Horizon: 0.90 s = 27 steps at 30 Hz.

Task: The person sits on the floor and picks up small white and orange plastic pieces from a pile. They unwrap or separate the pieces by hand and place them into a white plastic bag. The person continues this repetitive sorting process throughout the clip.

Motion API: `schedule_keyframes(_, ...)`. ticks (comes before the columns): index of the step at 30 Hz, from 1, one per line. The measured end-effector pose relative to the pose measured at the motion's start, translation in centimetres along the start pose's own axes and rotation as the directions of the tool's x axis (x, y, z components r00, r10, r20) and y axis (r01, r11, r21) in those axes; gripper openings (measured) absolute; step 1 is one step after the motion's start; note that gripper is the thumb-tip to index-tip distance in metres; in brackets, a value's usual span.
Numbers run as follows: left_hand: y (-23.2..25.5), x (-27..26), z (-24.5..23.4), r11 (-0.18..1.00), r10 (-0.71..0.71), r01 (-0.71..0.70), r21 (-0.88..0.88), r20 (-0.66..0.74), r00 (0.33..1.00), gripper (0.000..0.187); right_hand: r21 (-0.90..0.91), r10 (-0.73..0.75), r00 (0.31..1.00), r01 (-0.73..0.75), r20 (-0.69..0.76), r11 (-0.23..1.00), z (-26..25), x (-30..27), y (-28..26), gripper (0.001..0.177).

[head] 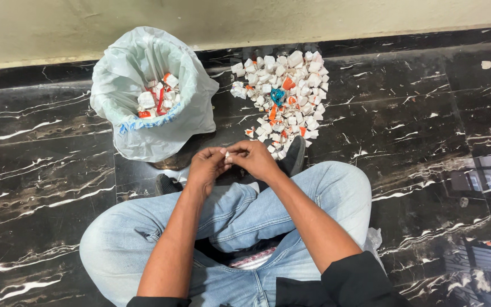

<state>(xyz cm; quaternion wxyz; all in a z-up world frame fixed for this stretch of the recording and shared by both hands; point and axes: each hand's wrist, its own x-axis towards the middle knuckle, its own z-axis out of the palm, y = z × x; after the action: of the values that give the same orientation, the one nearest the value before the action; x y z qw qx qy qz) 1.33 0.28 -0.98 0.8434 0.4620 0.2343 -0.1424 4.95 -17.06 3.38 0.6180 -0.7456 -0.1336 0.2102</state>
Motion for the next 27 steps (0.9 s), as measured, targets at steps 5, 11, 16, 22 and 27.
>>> schedule_keyframes(5,0.0,0.0,-0.3,1.000,-0.017,0.018,0.026,-0.019,1.000,0.020,-0.072,-0.005,0.999,0.002,-0.040,0.997,0.3,-0.2,-0.2,0.022)
schedule_keyframes(11,0.3,-0.2,0.0,0.985,0.066,-0.062,0.158,-0.020,0.998,0.019,-0.166,-0.065,0.990,0.044,-0.128,0.985,0.3,-0.6,-0.9,0.017)
schedule_keyframes(16,1.2,-0.6,0.7,0.988,0.098,-0.107,0.108,0.085,0.992,0.016,-0.136,-0.086,0.970,0.056,-0.226,0.989,0.3,-0.8,-0.4,0.015)
schedule_keyframes(22,1.8,-1.0,1.2,0.982,0.152,-0.162,0.099,0.101,0.983,0.014,0.167,0.006,0.993,0.013,-0.114,0.986,-0.2,0.0,1.2,0.016)
schedule_keyframes(27,3.9,-1.7,0.8,0.992,0.122,-0.116,-0.052,0.123,0.985,0.016,0.367,0.224,0.973,-0.189,-0.055,0.911,-0.8,0.8,2.3,0.024)
